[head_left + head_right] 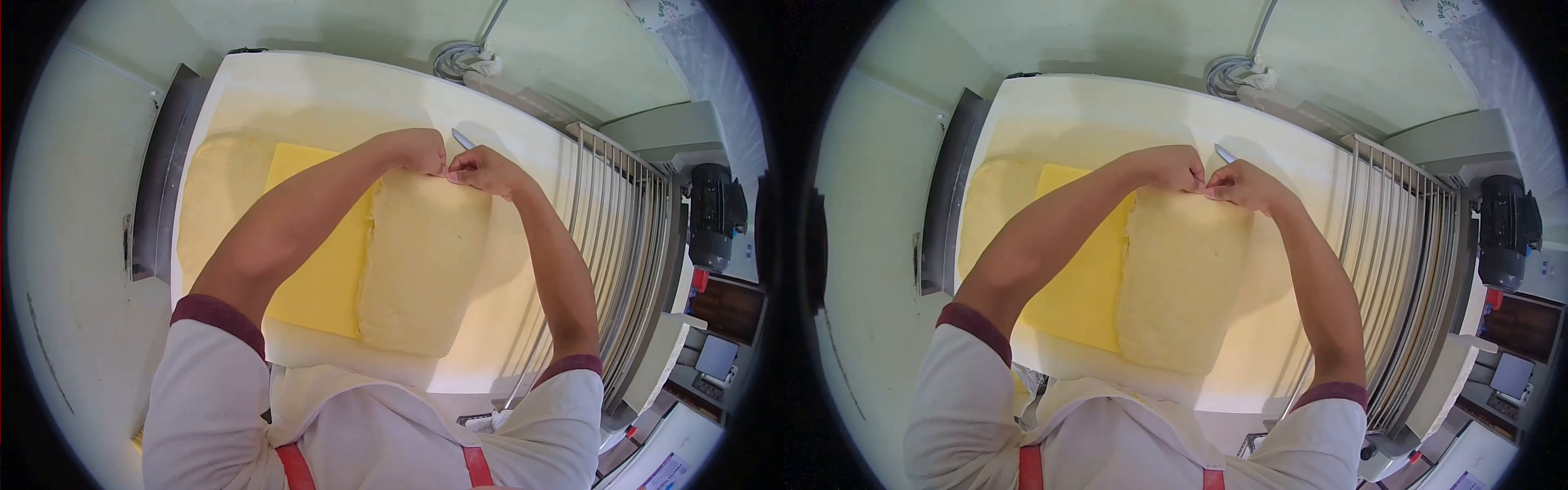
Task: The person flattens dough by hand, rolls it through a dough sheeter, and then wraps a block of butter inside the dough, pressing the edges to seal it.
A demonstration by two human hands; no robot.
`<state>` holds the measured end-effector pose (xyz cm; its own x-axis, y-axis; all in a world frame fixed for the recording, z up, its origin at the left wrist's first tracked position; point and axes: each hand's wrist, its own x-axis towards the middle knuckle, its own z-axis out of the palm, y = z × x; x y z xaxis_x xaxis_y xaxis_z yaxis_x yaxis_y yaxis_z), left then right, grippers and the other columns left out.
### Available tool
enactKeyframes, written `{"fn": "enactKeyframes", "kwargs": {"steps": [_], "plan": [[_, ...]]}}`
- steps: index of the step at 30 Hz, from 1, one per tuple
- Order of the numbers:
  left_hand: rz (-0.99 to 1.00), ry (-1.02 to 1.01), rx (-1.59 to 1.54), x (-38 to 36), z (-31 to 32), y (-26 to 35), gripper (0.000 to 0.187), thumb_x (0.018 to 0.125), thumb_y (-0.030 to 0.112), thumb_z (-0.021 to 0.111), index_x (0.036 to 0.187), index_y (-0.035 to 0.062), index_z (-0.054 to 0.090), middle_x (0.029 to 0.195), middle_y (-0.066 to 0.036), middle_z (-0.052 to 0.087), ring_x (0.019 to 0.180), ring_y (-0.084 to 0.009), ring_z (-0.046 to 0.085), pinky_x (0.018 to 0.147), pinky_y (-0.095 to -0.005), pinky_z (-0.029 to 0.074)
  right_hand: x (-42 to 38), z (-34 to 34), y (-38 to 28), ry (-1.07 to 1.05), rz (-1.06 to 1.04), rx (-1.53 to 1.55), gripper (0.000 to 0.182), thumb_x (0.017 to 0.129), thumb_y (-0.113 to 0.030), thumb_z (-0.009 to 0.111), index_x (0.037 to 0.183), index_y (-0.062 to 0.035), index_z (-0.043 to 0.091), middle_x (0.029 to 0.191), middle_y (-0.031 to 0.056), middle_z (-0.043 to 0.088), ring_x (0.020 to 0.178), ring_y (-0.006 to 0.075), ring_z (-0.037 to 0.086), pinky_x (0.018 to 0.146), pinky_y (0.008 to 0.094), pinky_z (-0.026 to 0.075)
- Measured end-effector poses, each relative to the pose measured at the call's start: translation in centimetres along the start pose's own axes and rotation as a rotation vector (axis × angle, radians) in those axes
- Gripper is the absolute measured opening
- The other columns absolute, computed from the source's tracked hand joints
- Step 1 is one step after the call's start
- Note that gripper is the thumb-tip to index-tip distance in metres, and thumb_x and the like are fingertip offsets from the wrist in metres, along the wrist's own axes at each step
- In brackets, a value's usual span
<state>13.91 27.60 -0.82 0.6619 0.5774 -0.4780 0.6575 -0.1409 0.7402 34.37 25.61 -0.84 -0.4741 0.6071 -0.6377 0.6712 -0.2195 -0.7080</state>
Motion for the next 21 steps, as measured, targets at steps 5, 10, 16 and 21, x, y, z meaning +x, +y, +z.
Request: {"fn": "enactKeyframes", "kwargs": {"steps": [5,10,16,21], "plan": [[0.046,0.096,-0.062,0.4,0.9,-0.4,0.023,0.080,0.023,0.067,0.085,0.0011,0.071,0.072,-0.010,0.066,0.069,-0.0184,0.059,0.065,-0.0342,0.046,-1.4,-0.1,0.4,0.025,-0.016,0.172,0.029,0.091,-0.026,0.066,0.106,-0.0021,0.068,0.087,-0.0004,0.061,0.083,0.0090,0.050,0.079,0.0271,0.041],[-0.021,0.048,0.094,1.8,2.2,1.9,0.016,0.080,0.018,0.069,0.085,0.0027,0.072,0.071,-0.007,0.066,0.067,-0.0155,0.058,0.063,-0.0309,0.045,-3.8,-1.2,1.6,0.124,-0.021,0.202,0.041,0.090,-0.028,0.067,0.123,-0.0035,0.063,0.110,0.0078,0.067,0.105,0.0183,0.057,0.096,0.0313,0.040],[0.162,0.113,-0.183,-0.2,1.8,2.0,0.020,0.082,0.021,0.069,0.086,0.0017,0.071,0.069,-0.005,0.062,0.065,-0.0126,0.053,0.060,-0.0304,0.043,-4.6,-1.4,-0.2,-0.012,0.042,-0.047,0.036,0.088,-0.027,0.070,0.113,-0.0022,0.068,0.110,0.0102,0.067,0.107,0.0184,0.058,0.096,0.0331,0.041],[0.058,0.047,-0.311,0.5,2.0,2.1,0.020,0.081,0.020,0.072,0.086,0.0006,0.070,0.072,-0.002,0.061,0.066,-0.0121,0.051,0.062,-0.0293,0.041,-3.8,-0.3,1.1,0.185,-0.084,0.023,0.023,0.086,-0.022,0.070,0.091,0.0000,0.069,0.085,0.0047,0.066,0.085,0.0112,0.055,0.077,0.0299,0.045]]}}
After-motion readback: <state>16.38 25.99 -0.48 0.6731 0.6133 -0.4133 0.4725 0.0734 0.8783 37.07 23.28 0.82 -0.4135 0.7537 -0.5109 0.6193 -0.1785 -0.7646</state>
